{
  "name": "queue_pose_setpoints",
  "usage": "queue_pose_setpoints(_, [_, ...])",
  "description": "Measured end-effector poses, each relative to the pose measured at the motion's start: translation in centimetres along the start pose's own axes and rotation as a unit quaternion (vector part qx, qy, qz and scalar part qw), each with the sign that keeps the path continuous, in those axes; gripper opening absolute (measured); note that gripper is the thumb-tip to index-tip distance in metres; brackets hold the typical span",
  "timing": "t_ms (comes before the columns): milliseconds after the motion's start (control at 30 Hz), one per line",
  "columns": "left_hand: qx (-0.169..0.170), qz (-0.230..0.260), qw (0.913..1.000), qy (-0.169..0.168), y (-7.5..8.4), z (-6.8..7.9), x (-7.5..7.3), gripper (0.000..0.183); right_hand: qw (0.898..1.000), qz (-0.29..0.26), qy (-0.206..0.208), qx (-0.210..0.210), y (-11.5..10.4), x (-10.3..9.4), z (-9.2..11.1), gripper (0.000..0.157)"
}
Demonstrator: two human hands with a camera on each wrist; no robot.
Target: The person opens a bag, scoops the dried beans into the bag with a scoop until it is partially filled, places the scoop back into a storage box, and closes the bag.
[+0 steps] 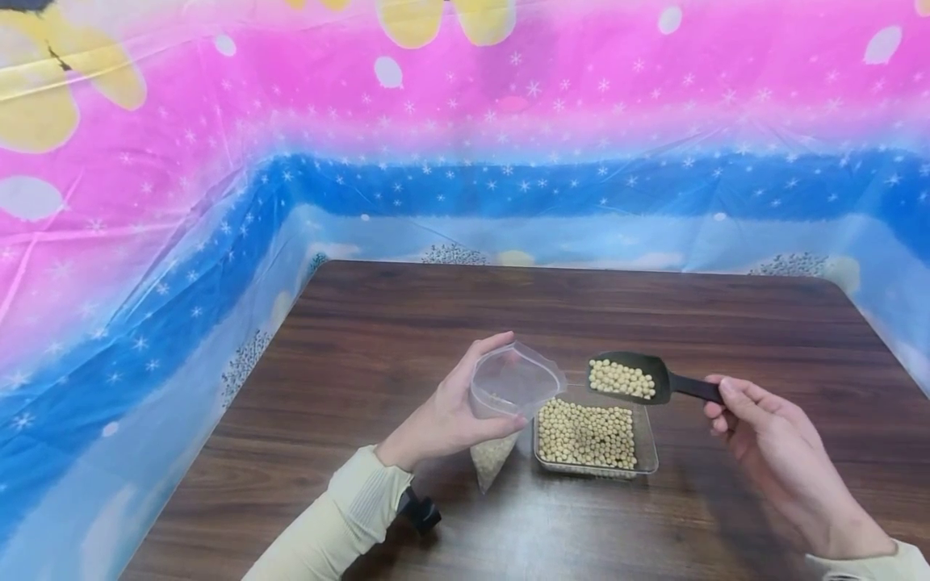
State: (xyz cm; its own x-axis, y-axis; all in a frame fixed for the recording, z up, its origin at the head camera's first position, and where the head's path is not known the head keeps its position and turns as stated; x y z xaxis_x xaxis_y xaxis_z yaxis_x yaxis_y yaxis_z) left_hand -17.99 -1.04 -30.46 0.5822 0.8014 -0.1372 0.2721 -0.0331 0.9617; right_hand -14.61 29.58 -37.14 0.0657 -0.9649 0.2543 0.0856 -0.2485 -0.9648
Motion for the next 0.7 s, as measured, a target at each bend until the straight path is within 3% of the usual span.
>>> queue_pose_setpoints(200, [-0.001,-0.014,0.9999,0.005,0.1,0.0,0.0,0.087,0.998,-0.023,-0.026,-0.053,-4.1,1.3,0.0,0.025])
queue_pose_setpoints(500, [-0.007,-0.006,1.0000,0.002,-0.1,-0.1,0.1,0.086,0.995,0.031,-0.032,-0.091,-7.8,4.5,0.0,0.026])
queue_pose_setpoints(700, [-0.006,-0.012,0.9999,0.004,-1.6,-0.3,-0.1,0.090,0.988,0.066,-0.039,-0.132,-9.3,7.1,0.3,0.025])
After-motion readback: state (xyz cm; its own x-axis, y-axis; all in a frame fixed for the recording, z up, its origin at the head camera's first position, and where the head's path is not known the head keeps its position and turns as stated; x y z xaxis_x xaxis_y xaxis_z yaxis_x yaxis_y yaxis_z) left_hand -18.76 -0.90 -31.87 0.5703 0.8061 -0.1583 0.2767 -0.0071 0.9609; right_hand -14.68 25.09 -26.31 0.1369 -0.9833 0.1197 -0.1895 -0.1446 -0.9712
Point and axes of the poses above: each hand's wrist, its own z-axis away from the middle knuckle, its own x-axis out of the palm, y = z × x, the point moved 9 cm from there along -z, towards the middle knuckle, and after that the axes turned 10 degrees about z, right-handed, at the moved point
